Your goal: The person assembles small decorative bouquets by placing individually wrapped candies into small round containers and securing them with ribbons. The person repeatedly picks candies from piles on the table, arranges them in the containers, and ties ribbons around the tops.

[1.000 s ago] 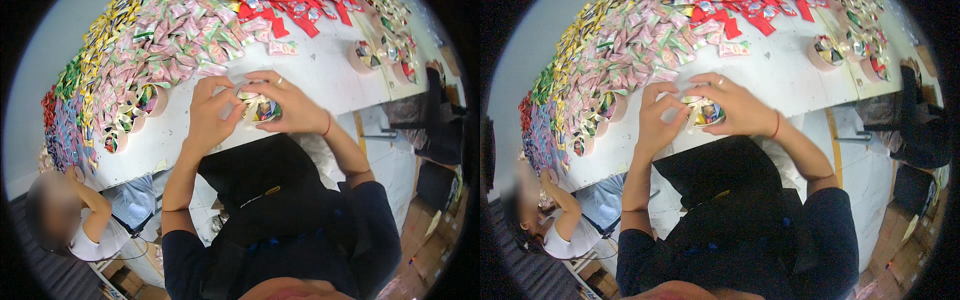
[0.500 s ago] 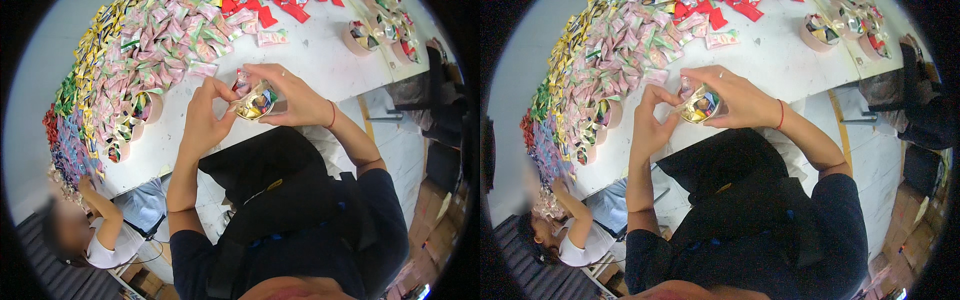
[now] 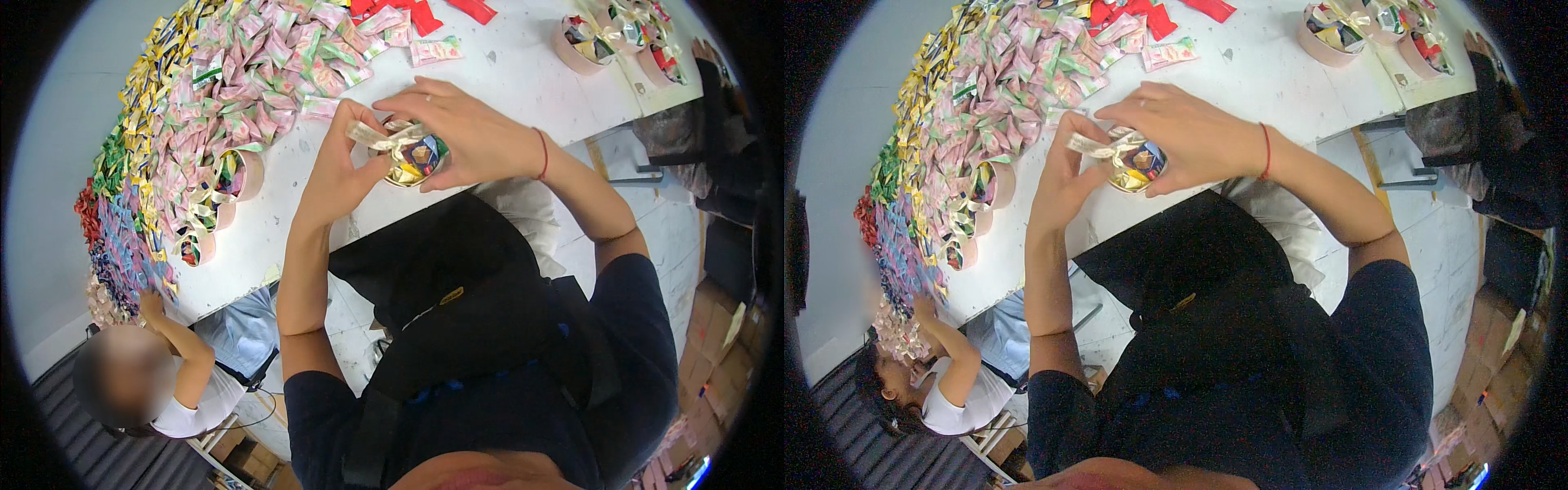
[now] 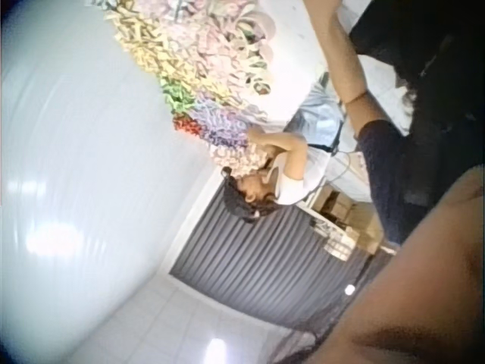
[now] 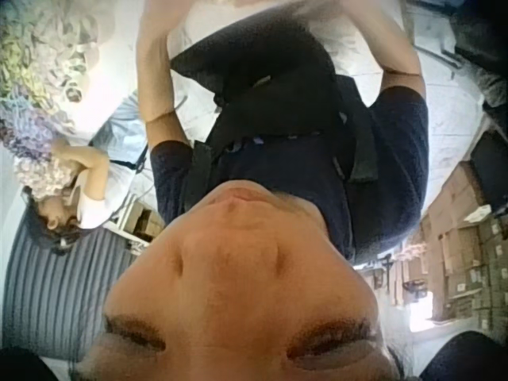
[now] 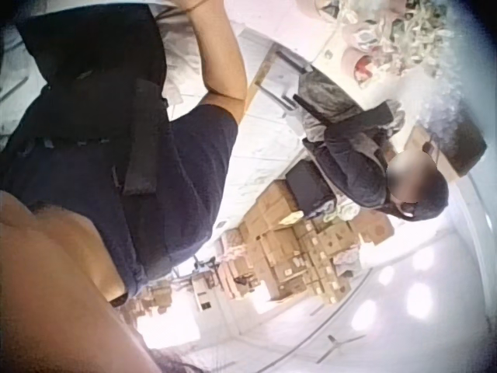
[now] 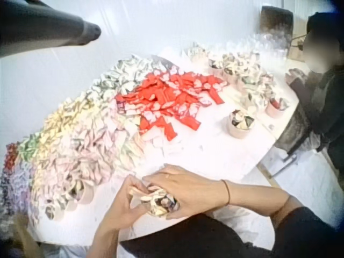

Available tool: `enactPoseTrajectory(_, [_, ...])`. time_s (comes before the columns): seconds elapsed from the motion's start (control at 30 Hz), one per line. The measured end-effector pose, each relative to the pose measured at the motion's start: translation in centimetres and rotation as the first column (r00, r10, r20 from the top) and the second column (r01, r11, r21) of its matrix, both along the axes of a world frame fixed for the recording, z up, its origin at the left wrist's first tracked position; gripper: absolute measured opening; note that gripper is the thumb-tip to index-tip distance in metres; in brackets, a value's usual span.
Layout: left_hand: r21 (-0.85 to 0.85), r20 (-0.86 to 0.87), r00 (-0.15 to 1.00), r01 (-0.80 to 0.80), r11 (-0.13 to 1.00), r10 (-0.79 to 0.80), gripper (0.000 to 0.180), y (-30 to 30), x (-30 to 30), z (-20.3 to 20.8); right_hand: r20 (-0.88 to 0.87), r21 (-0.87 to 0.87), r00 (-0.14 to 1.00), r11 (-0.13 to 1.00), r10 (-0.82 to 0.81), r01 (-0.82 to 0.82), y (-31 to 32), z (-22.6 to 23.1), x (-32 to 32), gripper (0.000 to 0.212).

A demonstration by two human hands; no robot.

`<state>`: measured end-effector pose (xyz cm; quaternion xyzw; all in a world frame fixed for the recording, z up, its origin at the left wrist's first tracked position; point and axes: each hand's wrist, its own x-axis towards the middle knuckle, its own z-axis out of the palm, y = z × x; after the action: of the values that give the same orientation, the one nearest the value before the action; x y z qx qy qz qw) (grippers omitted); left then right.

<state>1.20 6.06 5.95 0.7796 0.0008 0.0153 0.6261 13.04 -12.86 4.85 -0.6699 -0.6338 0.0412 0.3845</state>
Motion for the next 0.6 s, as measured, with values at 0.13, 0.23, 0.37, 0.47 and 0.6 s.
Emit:
enactPoseTrajectory(0.13, [-0.014,0.002,1.0,-0.03,0.999,0.03,0.03,-0.1,0.5,-0.3,0.014,-0.126,0.998,0.991,0.056,-0.054,0.3,0.7,0.9,0.095])
enactPoseTrajectory(0.23, [0.098,0.076,0.99,-0.122,0.988,0.115,0.028,-0.5,0.0,-0.6,-0.149,-0.025,0.986,0.996,0.082,-0.086,0.1,-0.6,-0.1,0.103])
enactPoseTrajectory(0.37, [0.214,0.083,0.984,-0.173,0.961,0.159,0.028,-1.7,-0.4,-0.3,-0.415,0.086,0.897,0.975,-0.151,0.204,-0.7,-2.4,-3.3,0.11])
enactPoseTrajectory(0.47, [0.177,0.033,0.994,-0.108,0.978,0.103,0.032,-1.8,-0.8,-0.2,-0.405,0.066,0.893,0.968,-0.197,0.244,-1.1,-2.6,-4.8,0.114])
enactPoseTrajectory(0.6, [-0.064,-0.101,0.995,-0.008,0.998,0.001,0.039,-2.6,-1.6,0.1,-0.383,0.021,0.905,0.977,-0.187,0.211,-2.8,-2.4,-4.9,0.113])
